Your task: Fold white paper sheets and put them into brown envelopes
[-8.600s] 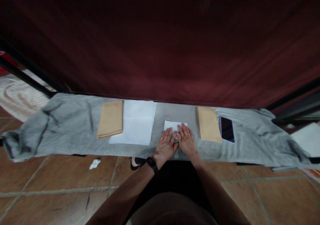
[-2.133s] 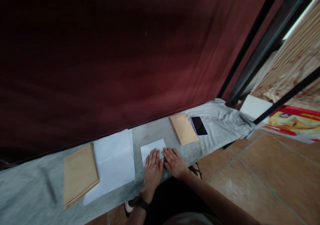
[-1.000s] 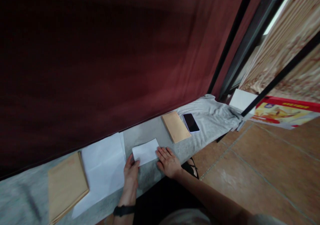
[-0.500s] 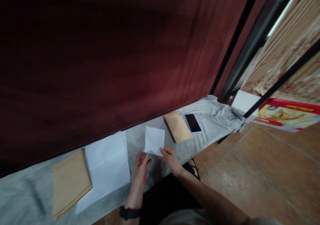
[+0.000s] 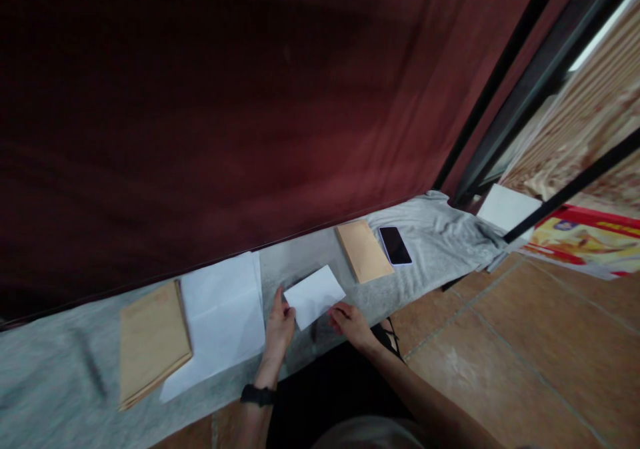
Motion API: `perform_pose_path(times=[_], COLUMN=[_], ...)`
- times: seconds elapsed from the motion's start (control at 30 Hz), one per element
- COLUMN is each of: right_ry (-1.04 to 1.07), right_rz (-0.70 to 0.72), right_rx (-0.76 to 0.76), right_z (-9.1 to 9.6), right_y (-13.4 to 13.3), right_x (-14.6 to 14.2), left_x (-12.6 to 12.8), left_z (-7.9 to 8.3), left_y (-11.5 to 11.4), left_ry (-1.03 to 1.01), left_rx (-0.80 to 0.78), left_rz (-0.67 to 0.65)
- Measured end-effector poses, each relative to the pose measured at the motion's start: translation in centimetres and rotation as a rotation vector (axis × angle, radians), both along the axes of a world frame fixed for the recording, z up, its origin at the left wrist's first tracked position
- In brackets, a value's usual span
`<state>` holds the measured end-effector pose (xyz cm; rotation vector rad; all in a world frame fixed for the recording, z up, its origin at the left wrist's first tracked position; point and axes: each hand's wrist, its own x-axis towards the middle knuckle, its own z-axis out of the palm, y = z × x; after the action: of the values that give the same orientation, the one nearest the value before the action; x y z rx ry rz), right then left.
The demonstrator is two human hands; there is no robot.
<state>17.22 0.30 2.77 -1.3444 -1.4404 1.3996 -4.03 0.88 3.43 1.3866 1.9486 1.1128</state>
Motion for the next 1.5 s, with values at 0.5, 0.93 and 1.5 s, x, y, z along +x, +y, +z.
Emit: perform_pose_path(times=[0.5,0.93,1.5], right_ry=[-0.914,-0.764,-0.837], right_rz=[0.207,0.312,0.589], right_rx=[0.802,0.722,0.789], right_z=[-1.4,0.3,-0.1], right_y=[-0.2,1.8,6.8], right_x=[0.3,0.1,-5.1], left_x=[1.3,6.7,7.5], left_z=[1.4,-1.5,-1.1], left_y=[0.6,-7.0,-6.8], left_ry=[0.365,0.912,0.945], left_rx=[-0.041,0.071,0.049], left_rz=[-0.046,-0.379,-0.394])
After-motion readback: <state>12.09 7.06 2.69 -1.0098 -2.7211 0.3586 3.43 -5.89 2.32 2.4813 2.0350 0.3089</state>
